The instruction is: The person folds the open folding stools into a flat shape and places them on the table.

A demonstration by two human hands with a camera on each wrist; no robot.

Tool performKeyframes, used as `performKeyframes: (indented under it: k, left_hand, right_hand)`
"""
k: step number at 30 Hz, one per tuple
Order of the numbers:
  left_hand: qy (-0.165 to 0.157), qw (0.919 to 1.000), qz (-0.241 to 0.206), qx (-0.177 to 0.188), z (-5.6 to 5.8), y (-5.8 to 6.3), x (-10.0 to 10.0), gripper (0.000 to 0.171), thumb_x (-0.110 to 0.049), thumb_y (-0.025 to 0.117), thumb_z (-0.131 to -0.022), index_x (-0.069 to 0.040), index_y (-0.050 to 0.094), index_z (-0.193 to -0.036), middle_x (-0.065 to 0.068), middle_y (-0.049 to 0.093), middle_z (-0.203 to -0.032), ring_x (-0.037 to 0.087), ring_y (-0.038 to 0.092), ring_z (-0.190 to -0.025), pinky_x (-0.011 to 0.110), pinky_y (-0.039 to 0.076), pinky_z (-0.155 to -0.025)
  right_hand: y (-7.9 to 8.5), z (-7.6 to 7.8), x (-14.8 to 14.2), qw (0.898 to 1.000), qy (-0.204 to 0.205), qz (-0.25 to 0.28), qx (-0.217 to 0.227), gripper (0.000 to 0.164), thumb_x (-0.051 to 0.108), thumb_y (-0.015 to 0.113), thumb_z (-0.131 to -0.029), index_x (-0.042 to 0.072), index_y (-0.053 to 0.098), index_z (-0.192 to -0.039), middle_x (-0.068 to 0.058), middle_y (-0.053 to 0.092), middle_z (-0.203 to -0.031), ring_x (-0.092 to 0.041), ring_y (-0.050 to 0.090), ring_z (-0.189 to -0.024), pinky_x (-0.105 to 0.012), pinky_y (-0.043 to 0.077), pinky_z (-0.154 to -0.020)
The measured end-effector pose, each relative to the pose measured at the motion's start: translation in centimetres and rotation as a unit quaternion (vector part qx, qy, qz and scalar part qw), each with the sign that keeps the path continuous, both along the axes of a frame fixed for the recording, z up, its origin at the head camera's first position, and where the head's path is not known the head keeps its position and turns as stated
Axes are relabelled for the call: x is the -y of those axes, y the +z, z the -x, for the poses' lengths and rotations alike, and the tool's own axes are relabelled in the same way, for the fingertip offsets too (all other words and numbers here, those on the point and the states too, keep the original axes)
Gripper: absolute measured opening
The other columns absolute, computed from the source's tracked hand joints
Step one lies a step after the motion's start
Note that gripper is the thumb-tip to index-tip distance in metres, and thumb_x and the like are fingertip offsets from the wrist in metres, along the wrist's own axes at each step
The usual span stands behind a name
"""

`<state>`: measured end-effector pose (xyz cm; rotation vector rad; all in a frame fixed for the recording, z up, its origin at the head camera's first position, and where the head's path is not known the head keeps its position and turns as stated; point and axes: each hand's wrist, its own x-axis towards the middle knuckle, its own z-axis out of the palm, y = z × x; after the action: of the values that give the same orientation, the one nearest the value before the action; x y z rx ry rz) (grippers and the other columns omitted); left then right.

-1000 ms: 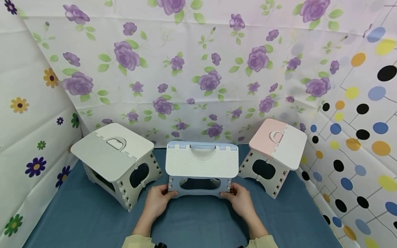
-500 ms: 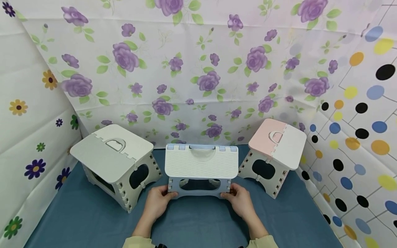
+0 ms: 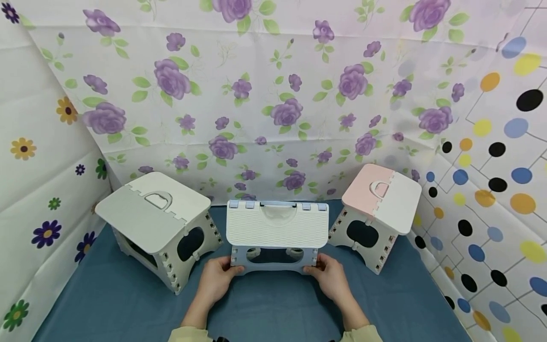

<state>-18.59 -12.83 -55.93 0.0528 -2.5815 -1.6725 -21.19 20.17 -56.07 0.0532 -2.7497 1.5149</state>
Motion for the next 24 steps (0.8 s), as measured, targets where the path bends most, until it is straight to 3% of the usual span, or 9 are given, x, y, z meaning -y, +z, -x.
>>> performKeyframes:
  k: [24]
  left_hand:
    - [-0.008,0.9998,0.011,-0.011,0.13,-0.07,-0.09,0.008,-0.01,0.08,-0.097,-0.005,0.082,-0.103,0.0,0.076,-0.086,0.016,0.059,-0.071,0.03,0.046,-0.06]
  right_hand:
    - [0.0,-0.04,0.12,1.0,0.008,0.017,0.006,0.015,0.014,0.085,-0.093,0.008,0.078,-0.104,0.001,0.073,-0.088,-0.016,0.063,-0.076,-0.03,0.05,-0.065]
